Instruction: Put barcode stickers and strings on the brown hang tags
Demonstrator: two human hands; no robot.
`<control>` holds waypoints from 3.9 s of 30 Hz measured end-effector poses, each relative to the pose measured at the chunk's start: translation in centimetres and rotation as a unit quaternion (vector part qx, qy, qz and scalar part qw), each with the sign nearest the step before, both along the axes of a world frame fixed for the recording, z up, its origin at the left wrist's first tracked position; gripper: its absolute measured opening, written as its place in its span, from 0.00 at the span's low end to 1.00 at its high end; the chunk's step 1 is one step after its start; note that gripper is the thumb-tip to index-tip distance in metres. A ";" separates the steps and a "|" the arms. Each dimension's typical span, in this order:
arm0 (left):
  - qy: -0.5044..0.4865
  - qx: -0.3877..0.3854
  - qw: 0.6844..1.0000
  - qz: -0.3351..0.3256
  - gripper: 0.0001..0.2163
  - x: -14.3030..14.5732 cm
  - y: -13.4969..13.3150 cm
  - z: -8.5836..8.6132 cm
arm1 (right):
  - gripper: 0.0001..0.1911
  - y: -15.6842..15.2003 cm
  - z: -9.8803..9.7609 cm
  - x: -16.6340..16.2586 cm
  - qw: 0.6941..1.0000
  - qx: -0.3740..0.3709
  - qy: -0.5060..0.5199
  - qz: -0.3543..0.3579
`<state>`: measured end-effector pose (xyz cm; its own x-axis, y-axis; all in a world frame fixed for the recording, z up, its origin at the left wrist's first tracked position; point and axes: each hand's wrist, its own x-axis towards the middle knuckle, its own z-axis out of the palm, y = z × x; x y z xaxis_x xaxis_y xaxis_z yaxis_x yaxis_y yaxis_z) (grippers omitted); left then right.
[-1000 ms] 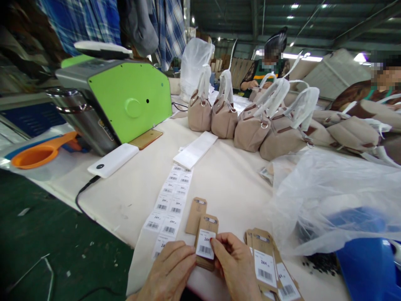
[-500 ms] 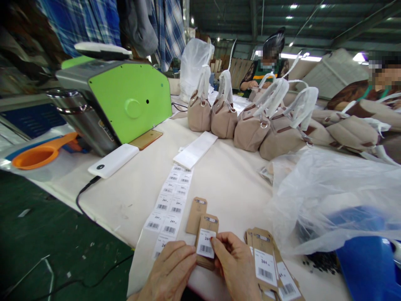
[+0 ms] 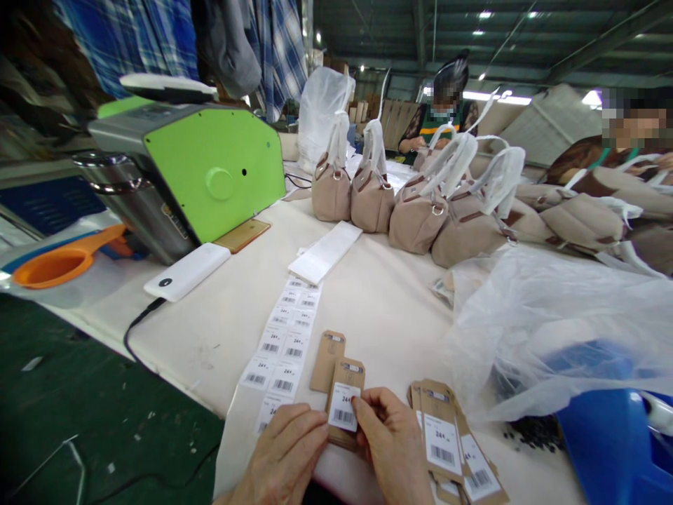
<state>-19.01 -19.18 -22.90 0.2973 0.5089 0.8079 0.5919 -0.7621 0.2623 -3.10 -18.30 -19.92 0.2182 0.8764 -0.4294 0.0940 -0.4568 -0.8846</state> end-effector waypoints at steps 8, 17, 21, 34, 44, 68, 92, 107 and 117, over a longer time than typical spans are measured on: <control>0.004 -0.002 1.000 -0.006 0.10 -0.1 -0.1 -0.4 | 0.16 -0.1 -0.5 0.0 0.999 0.021 -0.030 0.017; 0.011 0.005 1.000 -0.001 0.11 -0.1 -0.1 -0.4 | 0.16 0.0 -0.8 0.2 0.999 0.028 -0.033 0.032; 0.023 0.007 1.000 0.006 0.11 -0.3 -0.1 -0.5 | 0.15 0.0 -0.6 0.0 0.999 0.020 -0.030 0.028; 0.048 -0.013 0.999 0.001 0.11 -0.1 -0.3 -0.4 | 0.12 0.1 0.7 -0.6 0.958 0.069 -0.271 0.056; 0.094 -0.061 0.993 -0.041 0.05 0.6 0.6 1.5 | 0.07 1.3 1.6 0.0 0.932 0.028 -0.340 0.126; 0.061 -0.093 0.990 -0.083 0.07 0.5 0.7 1.0 | 0.17 1.8 1.5 0.2 0.896 -0.020 -0.424 0.130; 0.042 -0.051 0.997 -0.046 0.08 0.4 0.3 -0.3 | 0.15 2.8 1.6 1.3 0.915 0.229 -0.289 0.166; 0.050 -0.046 0.996 -0.049 0.07 0.3 0.2 -0.2 | 0.10 2.8 2.0 2.0 0.952 0.234 -0.155 0.121; 0.051 -0.035 0.997 -0.035 0.13 -0.2 0.2 -0.4 | 0.15 2.3 2.7 3.3 0.989 0.139 -0.042 0.016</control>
